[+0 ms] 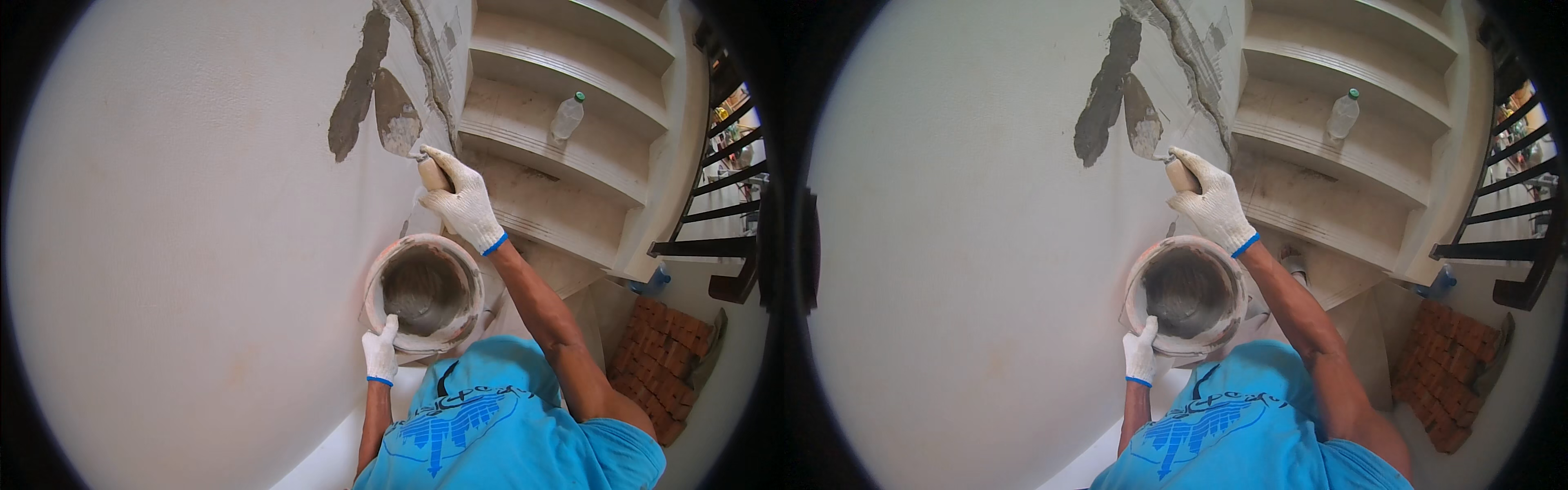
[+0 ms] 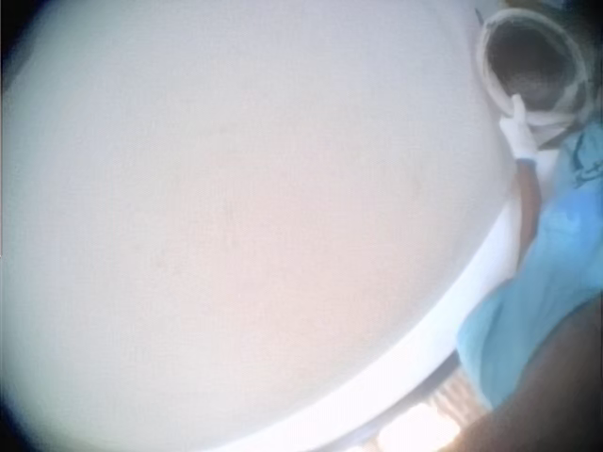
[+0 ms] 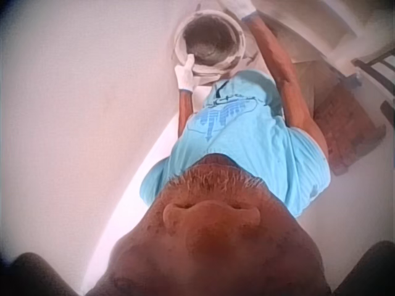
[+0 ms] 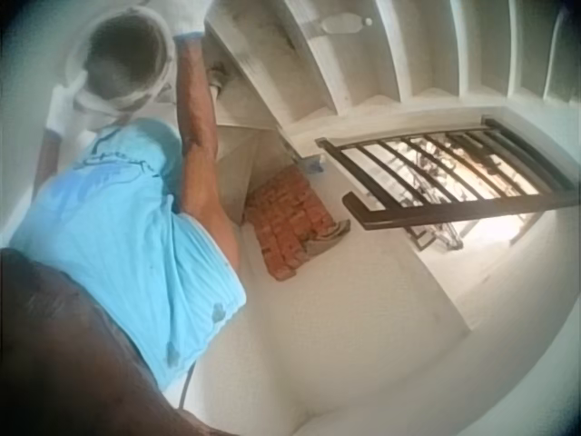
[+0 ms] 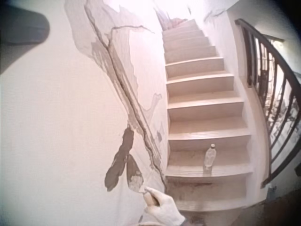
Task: The person pours water from a plastic bottle into a crack on a wall next to a staircase. They then use a trowel to scoop cement from a bucket and apply it to the crack, smoothing the surface to repair the damage.
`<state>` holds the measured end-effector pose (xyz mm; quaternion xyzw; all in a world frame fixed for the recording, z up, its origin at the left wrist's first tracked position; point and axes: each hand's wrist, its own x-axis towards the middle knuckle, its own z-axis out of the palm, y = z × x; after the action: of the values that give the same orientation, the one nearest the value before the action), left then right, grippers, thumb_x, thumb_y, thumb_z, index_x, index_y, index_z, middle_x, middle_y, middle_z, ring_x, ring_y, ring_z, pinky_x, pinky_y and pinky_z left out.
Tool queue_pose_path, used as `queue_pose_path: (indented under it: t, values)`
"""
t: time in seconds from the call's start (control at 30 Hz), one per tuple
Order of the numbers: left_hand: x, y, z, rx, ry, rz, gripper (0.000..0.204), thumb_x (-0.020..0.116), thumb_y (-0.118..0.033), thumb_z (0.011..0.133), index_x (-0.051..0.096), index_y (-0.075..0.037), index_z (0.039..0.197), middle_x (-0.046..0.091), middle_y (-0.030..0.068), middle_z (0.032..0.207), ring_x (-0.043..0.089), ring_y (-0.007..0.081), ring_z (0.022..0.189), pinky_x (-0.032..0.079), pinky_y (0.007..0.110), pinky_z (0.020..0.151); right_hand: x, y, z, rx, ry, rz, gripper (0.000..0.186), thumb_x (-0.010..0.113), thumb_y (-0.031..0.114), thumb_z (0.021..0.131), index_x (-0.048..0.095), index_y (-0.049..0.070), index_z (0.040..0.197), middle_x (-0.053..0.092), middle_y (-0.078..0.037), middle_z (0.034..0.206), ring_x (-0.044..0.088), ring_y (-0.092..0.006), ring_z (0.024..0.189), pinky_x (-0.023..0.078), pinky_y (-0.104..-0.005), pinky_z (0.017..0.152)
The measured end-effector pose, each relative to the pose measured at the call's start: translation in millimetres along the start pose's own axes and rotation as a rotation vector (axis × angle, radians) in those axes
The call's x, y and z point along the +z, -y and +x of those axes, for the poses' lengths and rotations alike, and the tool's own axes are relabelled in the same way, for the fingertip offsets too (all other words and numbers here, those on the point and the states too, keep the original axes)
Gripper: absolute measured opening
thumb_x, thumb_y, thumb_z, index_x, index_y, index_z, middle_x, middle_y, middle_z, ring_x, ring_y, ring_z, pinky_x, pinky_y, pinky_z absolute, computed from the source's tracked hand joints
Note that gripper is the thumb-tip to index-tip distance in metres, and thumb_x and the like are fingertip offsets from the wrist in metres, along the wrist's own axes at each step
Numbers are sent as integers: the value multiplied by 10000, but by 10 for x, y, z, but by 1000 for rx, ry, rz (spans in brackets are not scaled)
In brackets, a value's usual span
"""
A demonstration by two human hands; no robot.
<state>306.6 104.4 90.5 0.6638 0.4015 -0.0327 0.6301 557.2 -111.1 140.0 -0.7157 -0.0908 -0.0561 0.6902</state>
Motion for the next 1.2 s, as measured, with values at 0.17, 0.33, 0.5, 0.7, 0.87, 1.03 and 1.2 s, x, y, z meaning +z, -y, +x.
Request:
queue_pose_path:
  t: [0.17,0.33,0.5,0.7,0.87,1.03,1.2]
  values:
    - [-28,30,19,0,-15,38,421,824,-348,963,638,3,824,537,-36,779,442,79,718,384,312,616,22,-38,10,-72,-36,-43,795,823,75,721,615,25,1486,729,-212,1300,711,-239,1166,541,-358,1035]
    - [-74,84,59,-1,8,48,433,827,-357,961,630,-1,813,533,-35,776,438,81,717,379,321,607,63,-65,22,-128,-91,-85,774,812,67,732,620,40,1481,719,-219,1307,725,-310,1172,552,-372,1022]
    - [-76,98,78,-22,6,25,437,833,-360,953,623,-7,803,530,-33,773,439,82,722,373,321,605,176,-47,-2,-185,-152,-215,773,813,48,744,602,55,1487,703,-193,1171,712,-388,1061,575,-425,919]
    - [-77,99,105,-36,12,34,433,840,-358,941,649,17,840,550,-23,789,458,92,722,394,326,618,462,-78,-99,-242,-183,-472,875,853,91,743,513,94,1550,641,-165,1085,690,-385,949,572,-488,783]
    - [-35,42,73,-28,19,8,412,840,-348,938,689,33,901,581,-16,805,487,92,729,418,321,632,722,-73,-118,-246,-207,-589,914,851,100,744,461,68,1570,609,-136,1032,665,-354,965,587,-465,736]
    - [-28,-6,66,-43,17,15,392,841,-335,938,699,28,899,579,-24,796,486,89,723,416,319,628,726,-113,-258,-178,-132,-648,935,862,97,730,476,75,1580,634,-146,1097,682,-362,945,580,-455,745]
    - [-60,61,97,-23,27,24,391,836,-326,943,695,34,887,576,-33,792,486,88,717,411,310,628,512,-126,-517,-219,-89,-638,897,840,83,730,502,76,1561,635,-149,1064,683,-362,928,582,-454,741]
